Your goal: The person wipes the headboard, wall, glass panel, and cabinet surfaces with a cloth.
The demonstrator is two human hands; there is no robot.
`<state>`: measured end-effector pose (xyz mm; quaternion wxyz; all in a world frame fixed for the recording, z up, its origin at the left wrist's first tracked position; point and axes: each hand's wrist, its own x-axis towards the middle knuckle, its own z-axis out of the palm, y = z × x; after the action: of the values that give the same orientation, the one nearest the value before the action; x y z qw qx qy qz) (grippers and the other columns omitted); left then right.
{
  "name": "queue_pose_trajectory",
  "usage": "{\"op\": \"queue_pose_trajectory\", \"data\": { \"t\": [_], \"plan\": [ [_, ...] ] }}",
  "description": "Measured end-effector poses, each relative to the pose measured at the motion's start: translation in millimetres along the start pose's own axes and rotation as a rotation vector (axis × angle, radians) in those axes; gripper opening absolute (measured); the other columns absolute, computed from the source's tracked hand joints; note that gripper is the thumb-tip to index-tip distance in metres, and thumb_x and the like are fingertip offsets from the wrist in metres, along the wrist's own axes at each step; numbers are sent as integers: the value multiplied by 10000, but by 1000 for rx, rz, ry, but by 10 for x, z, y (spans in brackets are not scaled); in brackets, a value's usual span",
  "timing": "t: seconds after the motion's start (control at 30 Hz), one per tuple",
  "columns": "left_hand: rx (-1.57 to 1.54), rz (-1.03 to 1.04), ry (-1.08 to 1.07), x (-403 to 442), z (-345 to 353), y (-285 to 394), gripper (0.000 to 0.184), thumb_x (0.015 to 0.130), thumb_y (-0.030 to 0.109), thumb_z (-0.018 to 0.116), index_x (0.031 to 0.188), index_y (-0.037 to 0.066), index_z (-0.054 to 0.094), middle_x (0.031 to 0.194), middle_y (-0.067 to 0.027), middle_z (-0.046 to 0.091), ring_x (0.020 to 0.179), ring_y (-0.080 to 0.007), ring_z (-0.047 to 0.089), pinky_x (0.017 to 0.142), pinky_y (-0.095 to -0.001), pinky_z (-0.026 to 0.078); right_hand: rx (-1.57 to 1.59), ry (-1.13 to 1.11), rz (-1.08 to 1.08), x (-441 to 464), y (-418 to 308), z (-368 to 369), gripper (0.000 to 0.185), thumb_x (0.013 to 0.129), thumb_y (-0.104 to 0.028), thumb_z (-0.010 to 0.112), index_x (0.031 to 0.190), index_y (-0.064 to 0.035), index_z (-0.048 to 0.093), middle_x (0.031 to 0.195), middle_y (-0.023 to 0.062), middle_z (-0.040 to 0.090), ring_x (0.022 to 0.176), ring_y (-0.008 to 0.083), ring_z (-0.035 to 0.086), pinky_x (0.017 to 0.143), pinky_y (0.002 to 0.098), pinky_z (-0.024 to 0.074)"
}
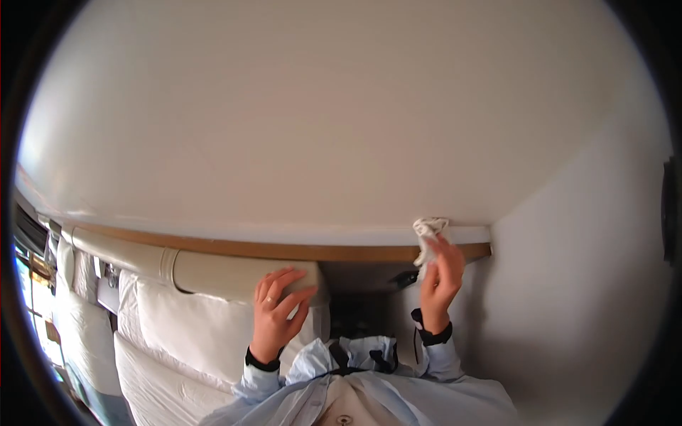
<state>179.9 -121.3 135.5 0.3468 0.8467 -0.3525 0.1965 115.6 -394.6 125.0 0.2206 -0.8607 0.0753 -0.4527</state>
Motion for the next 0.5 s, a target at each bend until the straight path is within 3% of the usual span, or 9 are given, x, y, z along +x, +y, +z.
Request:
{"op": "queue_pose_trajectory", "data": {
  "t": [0.03, 0.07, 0.13, 0.2, 0.33, 0.37, 0.4, 0.47, 0.5],
  "plan": [
    [-20, 40, -29, -3, -59, -11, 290, 681, 19, 672, 945, 141, 688, 1157, -49, 591, 1119, -286, 545, 926, -458, 420, 53, 60, 29, 5, -18, 8, 315, 840, -9, 472, 1101, -23, 647, 1091, 137, 642, 1034, 325, 583, 940, 420, 402],
    [-24, 30, -25, -22, -82, -58, 290, 681, 19, 672, 945, 141, 688, 1157, -49, 591, 1119, -286, 545, 926, -458, 420, 147, 105, 176, -48, -56, 43, 312, 868, -15, 457, 1130, 5, 624, 1030, 113, 656, 936, 238, 599, 868, 340, 434],
    [-52, 146, -32, -30, -66, -187, 318, 656, 44, 682, 952, 161, 691, 1170, -43, 590, 1117, -278, 546, 914, -440, 438, 370, 161, 479, 11, -273, 13, 294, 923, -40, 438, 1167, 40, 581, 1106, 94, 619, 1003, 165, 560, 862, 277, 420],
    [-57, 182, -51, -53, -46, -244, 347, 634, 63, 686, 961, 177, 693, 1195, -36, 586, 1132, -271, 543, 927, -431, 443, 427, 378, 377, 189, -504, 27, 299, 942, -65, 441, 1187, 71, 545, 1118, 105, 595, 988, 159, 555, 864, 287, 434],
    [-108, 222, -68, -102, -12, -298, 355, 611, 39, 679, 931, 191, 699, 1211, -27, 594, 1146, -271, 539, 932, -441, 439, 377, 594, -62, 748, -1163, 191, 326, 933, -66, 440, 1204, 89, 536, 1194, 194, 584, 1083, 271, 573, 967, 384, 429],
    [-110, 235, -61, -85, -11, -297, 358, 606, 40, 678, 931, 190, 699, 1206, -29, 596, 1144, -272, 540, 929, -441, 440, 202, 278, -432, 915, -1142, 109, 351, 948, -105, 449, 1220, 104, 518, 1219, 198, 580, 1170, 327, 527, 1013, 442, 409],
    [-111, 252, -50, -95, -21, -312, 361, 601, 41, 677, 930, 189, 698, 1202, -30, 598, 1142, -272, 541, 927, -441, 442, 85, 10, -614, 1227, -1401, 198, 454, 924, -197, 548, 1339, -28, 476, 1330, 165, 508, 1306, 348, 395, 1066, 527, 316],
    [-129, 270, -54, -103, -25, -302, 356, 598, 45, 672, 923, 187, 698, 1188, -32, 602, 1148, -274, 536, 928, -442, 439, -256, -233, -604, 1367, -1693, 569, 636, 854, -296, 628, 1436, -236, 381, 1480, 127, 339, 1400, 365, 218, 1088, 614, 181],
    [-132, 261, -44, -69, -27, -232, 344, 601, 45, 671, 915, 183, 698, 1178, -33, 604, 1151, -275, 533, 935, -448, 432, -267, -228, -594, 1393, -1658, 652, 636, 854, -296, 628, 1436, -236, 381, 1480, 127, 339, 1400, 365, 218, 1088, 614, 181]
  ]
}}
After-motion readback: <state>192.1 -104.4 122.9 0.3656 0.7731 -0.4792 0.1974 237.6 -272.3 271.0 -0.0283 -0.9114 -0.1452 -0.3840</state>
